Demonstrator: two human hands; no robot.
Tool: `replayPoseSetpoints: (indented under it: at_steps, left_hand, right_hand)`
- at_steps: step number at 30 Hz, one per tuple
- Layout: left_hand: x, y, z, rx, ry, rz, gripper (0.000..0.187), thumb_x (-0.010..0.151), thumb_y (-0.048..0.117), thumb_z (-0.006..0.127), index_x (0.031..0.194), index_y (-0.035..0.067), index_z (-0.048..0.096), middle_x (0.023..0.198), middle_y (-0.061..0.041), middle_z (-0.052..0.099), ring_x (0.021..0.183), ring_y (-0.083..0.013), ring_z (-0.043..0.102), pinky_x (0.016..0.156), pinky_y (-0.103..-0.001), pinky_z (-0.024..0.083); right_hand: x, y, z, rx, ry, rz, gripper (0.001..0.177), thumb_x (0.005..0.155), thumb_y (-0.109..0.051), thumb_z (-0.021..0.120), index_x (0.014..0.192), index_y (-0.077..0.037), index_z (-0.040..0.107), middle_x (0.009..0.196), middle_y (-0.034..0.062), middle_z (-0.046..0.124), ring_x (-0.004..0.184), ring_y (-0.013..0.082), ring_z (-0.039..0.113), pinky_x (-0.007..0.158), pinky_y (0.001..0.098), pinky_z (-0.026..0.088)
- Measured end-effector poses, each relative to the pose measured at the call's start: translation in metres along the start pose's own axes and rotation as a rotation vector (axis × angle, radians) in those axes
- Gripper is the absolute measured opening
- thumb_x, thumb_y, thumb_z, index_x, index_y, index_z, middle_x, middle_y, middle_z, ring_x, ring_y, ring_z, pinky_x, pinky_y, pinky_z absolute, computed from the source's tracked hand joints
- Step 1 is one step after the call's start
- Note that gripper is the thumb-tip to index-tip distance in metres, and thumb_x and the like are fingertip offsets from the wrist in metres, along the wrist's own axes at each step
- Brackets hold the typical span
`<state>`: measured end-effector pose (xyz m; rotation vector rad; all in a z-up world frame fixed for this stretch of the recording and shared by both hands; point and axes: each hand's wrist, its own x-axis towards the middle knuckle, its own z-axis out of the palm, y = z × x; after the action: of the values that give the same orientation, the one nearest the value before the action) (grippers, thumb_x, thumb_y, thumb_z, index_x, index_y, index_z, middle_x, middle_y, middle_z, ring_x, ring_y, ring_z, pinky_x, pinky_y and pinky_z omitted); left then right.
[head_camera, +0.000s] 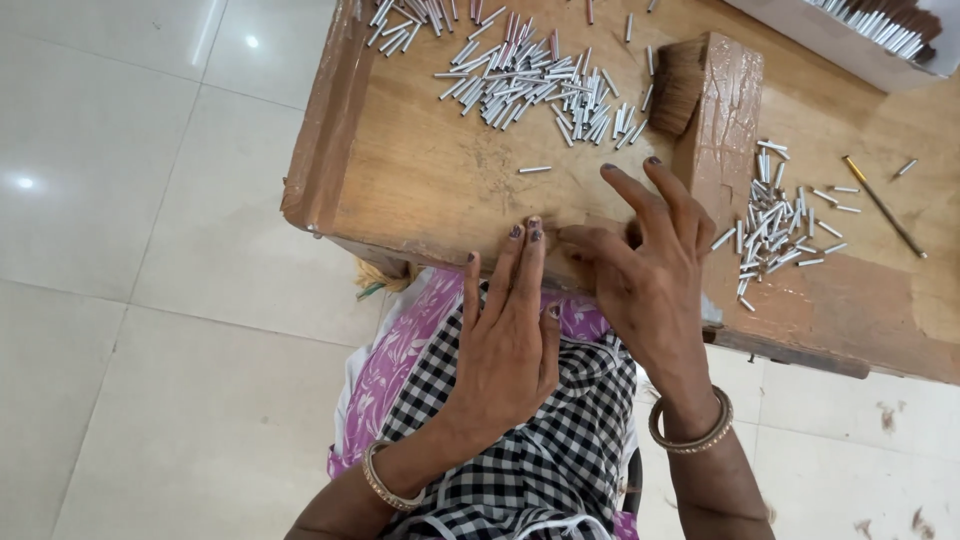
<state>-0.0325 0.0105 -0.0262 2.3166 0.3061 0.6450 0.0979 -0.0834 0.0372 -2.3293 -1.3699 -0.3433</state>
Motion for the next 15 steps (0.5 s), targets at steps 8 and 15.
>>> replayPoseSetpoints:
  at_steps: [8, 15]
  left_hand:
    - [0.007, -0.003, -0.008, 0.014, -0.02, -0.007, 0.066, 0.104, 0.015, 0.045, 0.156, -0.015, 0.016, 0.163, -0.03, 0.03, 0.157, -0.0379, 0.025, 0.13, -0.057, 0.01]
    - [0.008, -0.001, -0.012, -0.102, 0.022, -0.049, 0.067, 0.105, 0.015, 0.043, 0.157, -0.017, 0.014, 0.163, -0.036, 0.025, 0.157, -0.047, 0.022, 0.13, -0.056, 0.011]
  right_hand:
    - [0.004, -0.008, 0.02, -0.029, 0.043, 0.021, 0.022, 0.083, 0.002, 0.07, 0.097, -0.014, 0.075, 0.151, 0.0052, 0.058, 0.148, 0.0342, 0.043, 0.117, 0.052, 0.032]
    - [0.006, -0.014, 0.023, -0.061, 0.05, -0.005, 0.032, 0.085, 0.003, 0.068, 0.111, -0.014, 0.073, 0.152, 0.0078, 0.055, 0.148, 0.035, 0.04, 0.113, 0.0523, 0.03]
